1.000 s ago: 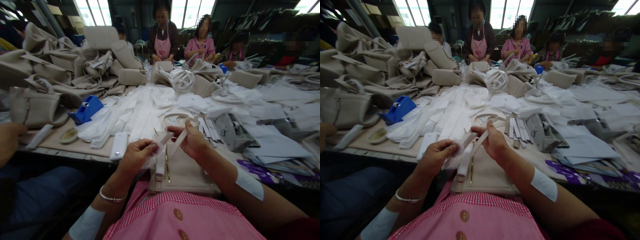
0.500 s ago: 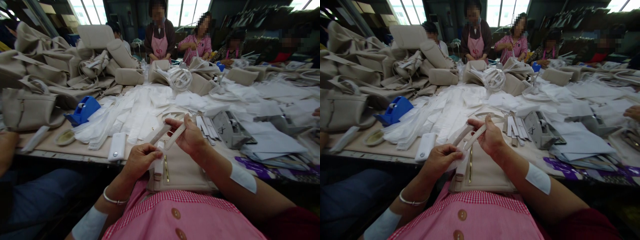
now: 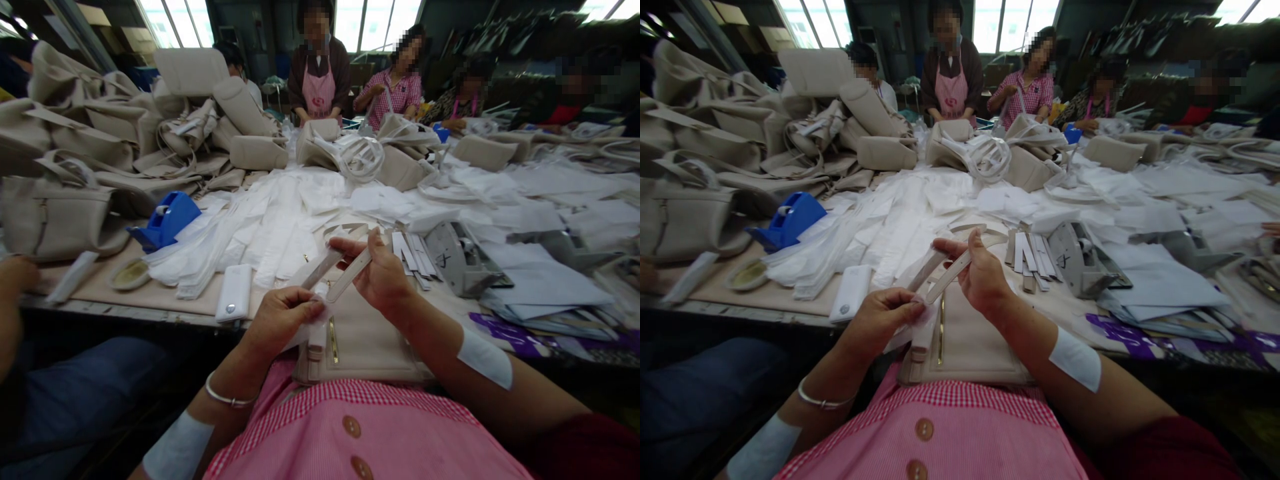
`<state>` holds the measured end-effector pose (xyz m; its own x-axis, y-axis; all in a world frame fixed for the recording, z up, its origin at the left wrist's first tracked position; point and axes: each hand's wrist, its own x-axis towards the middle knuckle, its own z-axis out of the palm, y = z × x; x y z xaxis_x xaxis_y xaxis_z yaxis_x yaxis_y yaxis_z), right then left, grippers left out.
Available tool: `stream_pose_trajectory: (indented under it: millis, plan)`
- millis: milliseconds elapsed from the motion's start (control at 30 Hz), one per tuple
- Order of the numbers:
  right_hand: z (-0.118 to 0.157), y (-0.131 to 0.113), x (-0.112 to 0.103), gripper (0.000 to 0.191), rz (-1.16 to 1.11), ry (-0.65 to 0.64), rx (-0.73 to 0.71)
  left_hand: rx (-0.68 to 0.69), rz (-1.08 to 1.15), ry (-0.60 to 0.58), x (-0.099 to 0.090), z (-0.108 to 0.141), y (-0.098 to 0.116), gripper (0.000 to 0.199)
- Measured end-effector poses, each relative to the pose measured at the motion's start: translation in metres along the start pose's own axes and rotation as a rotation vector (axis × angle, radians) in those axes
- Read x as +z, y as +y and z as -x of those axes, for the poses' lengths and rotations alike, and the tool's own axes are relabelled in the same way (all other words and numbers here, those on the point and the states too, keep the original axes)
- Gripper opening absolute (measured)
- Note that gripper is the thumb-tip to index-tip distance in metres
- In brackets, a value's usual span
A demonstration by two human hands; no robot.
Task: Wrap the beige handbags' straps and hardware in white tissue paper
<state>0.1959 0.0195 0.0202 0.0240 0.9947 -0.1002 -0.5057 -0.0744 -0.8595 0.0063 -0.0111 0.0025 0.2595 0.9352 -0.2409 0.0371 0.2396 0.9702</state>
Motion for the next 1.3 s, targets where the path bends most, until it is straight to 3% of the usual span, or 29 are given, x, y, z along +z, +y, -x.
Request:
stream_pose_trajectory:
  millis: [300,500,667,800,867,933,1033,1133,1300]
  plan:
    - [0.003,0.002,-0.005,0.065,0.143,-0.063,-0.119,-0.138,0.116,-0.155,-0.003,0.002,0.002,0.019]
    - [0.013,0.018,-0.011,0.067,0.395,-0.166,-0.149,-0.101,0.088,-0.169,-0.001,0.0,0.006,0.024]
    - [0.035,0.042,-0.006,0.062,0.535,-0.376,-0.16,0.14,-0.112,-0.024,0.009,0.005,0.008,0.017]
    - [0.039,0.048,-0.006,0.058,0.561,-0.4,-0.204,0.517,-0.41,0.229,0.012,0.007,0.0,0.011]
    - [0.038,0.047,-0.006,0.056,0.585,-0.414,-0.233,0.612,-0.447,0.331,0.011,0.005,-0.004,0.008]
    - [0.039,0.045,-0.006,0.055,0.609,-0.421,-0.264,0.574,-0.389,0.307,0.01,0.003,-0.007,0.006]
    - [0.042,0.043,-0.005,0.052,0.625,-0.426,-0.264,0.362,-0.252,0.115,0.008,0.001,-0.007,0.01]
    - [0.041,0.034,-0.007,0.051,0.507,-0.419,-0.185,0.271,-0.241,0.108,0.007,0.003,-0.007,0.011]
    - [0.013,0.009,-0.013,0.056,-0.135,-0.203,0.104,0.332,-0.332,0.165,0.004,0.005,-0.01,0.01]
